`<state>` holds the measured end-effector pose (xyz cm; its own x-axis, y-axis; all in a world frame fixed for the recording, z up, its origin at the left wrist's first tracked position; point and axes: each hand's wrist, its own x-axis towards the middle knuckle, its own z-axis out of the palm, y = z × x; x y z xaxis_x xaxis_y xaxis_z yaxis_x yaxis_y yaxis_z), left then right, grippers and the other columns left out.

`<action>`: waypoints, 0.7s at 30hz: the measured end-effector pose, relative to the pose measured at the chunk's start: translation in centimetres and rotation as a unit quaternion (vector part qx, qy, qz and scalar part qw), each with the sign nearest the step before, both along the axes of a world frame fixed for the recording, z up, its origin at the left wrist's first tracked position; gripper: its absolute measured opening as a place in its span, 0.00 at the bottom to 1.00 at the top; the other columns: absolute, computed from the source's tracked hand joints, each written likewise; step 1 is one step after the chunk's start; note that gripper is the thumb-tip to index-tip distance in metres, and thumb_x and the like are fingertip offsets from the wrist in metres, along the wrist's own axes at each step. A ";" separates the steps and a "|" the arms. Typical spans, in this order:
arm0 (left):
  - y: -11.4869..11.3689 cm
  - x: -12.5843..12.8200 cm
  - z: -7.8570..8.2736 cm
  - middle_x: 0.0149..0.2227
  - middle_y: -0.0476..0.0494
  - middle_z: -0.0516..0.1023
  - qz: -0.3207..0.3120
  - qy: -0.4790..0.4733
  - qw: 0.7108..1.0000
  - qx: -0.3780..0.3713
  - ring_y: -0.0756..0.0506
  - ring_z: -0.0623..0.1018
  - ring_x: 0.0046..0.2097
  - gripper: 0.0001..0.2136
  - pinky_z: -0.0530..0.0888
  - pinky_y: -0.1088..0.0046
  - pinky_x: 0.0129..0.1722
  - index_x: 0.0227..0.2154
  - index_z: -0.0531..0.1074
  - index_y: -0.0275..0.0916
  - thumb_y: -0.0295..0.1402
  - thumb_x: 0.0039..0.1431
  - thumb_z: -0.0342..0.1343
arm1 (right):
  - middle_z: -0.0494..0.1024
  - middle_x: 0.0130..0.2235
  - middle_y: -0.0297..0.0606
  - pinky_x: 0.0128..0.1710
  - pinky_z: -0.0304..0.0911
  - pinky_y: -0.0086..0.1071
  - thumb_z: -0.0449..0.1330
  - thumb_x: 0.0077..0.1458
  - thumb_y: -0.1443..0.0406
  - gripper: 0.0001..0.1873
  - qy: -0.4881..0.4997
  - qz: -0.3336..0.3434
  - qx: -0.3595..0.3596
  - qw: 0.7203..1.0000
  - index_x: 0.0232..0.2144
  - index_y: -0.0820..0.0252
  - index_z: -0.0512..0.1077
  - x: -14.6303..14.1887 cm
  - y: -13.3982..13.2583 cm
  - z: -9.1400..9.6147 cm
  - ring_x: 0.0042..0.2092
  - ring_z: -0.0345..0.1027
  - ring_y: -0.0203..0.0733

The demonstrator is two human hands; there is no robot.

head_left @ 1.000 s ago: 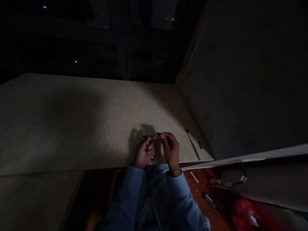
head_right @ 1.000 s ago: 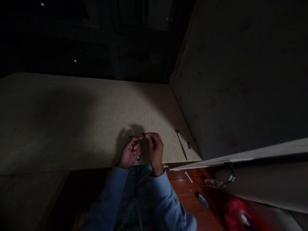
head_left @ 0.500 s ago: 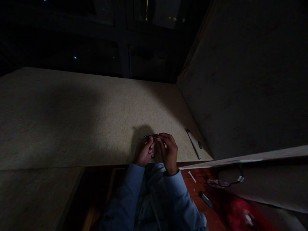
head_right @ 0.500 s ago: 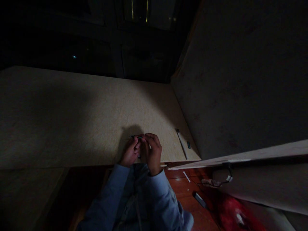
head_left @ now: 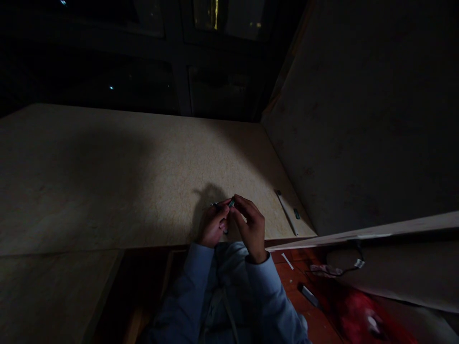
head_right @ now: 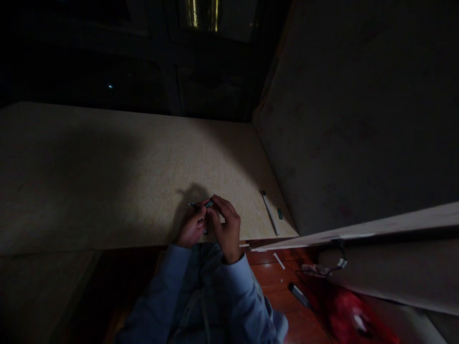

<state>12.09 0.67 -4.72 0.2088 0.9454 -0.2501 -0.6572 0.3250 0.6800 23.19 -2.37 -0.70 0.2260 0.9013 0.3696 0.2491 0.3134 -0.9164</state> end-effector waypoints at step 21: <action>-0.2 0.0 0.1 0.22 0.56 0.68 -0.034 -0.011 0.999 0.021 0.61 0.55 0.18 0.25 0.54 0.82 0.17 0.42 0.80 0.36 0.42 0.40 0.74 | 0.80 0.51 0.43 0.50 0.74 0.40 0.68 0.53 0.63 0.19 0.042 0.016 -0.032 0.998 0.49 0.53 0.78 1.0 0.0 -0.8 0.48 0.78 0.46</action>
